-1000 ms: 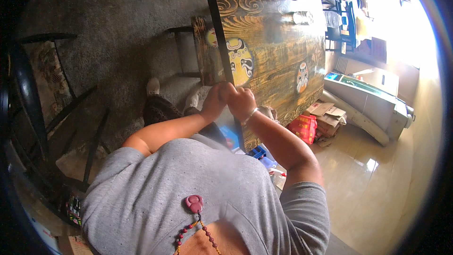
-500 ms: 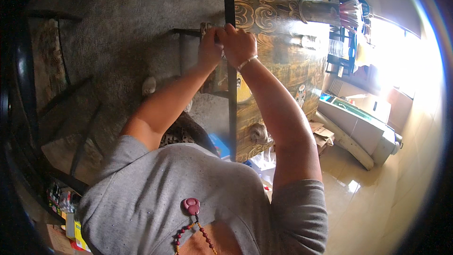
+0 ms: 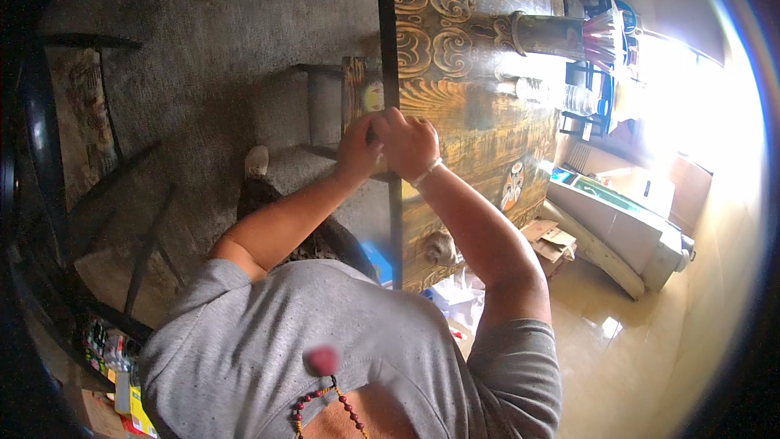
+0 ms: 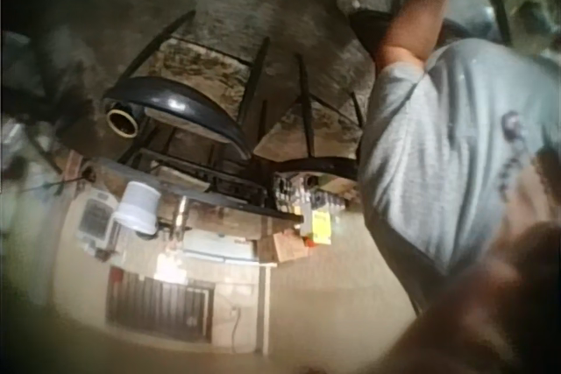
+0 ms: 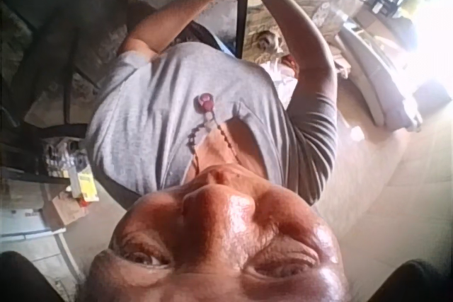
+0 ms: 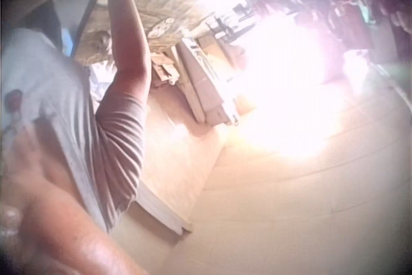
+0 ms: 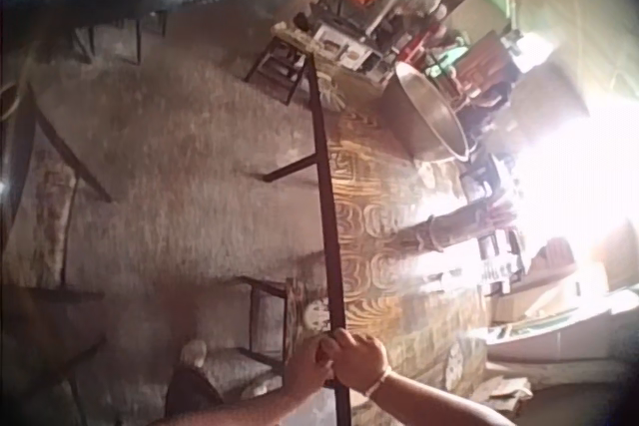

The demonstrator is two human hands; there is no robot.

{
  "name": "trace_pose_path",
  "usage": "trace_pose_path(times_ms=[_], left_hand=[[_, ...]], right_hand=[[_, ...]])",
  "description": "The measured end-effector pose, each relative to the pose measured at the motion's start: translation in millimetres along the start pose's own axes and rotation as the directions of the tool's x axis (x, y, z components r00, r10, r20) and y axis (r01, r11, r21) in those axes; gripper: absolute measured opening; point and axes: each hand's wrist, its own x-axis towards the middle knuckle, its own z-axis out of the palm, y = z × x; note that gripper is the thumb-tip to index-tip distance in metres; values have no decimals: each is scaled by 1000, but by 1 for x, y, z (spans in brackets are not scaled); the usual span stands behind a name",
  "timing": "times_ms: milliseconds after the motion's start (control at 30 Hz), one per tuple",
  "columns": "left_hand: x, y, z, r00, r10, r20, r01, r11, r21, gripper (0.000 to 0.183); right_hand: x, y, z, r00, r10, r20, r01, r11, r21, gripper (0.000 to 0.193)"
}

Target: The person applies a dark substance to the edge of a decorated wooden table by hand, rubbing it into the side and corner, then wipes the area with a cloth.

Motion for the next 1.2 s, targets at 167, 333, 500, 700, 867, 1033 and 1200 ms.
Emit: trace_pose_path(times_ms=[167,333,500,700,867,1033,1200], left_hand=[[87,1,-5,977,184,-107,-170,977,132,22],[138,30,-16,979,179,-99,-179,984,17,18],[93,34,-23,1000,10,-17,-10,1000,29,25],[6,10,-17,980,-44,195,46,999,-4,31],[-7,6,-2,993,84,87,-91,992,83,32],[53,5,1,970,230,-75,-215,962,170,31],[36,-4,-9,980,87,177,-112,984,136,32]], right_hand=[[78,22,-1,999,38,-34,-44,979,-200,18],[121,43,-16,994,39,-107,-54,988,-143,18],[90,28,-18,996,65,58,-60,994,-95,18],[-1,-4,-13,1000,21,23,-21,1000,-1,19],[-15,-8,-11,993,60,-104,-52,996,75,20],[33,5,-6,962,151,-227,-135,987,86,21],[18,-11,-17,968,240,-70,-235,970,65,24]])
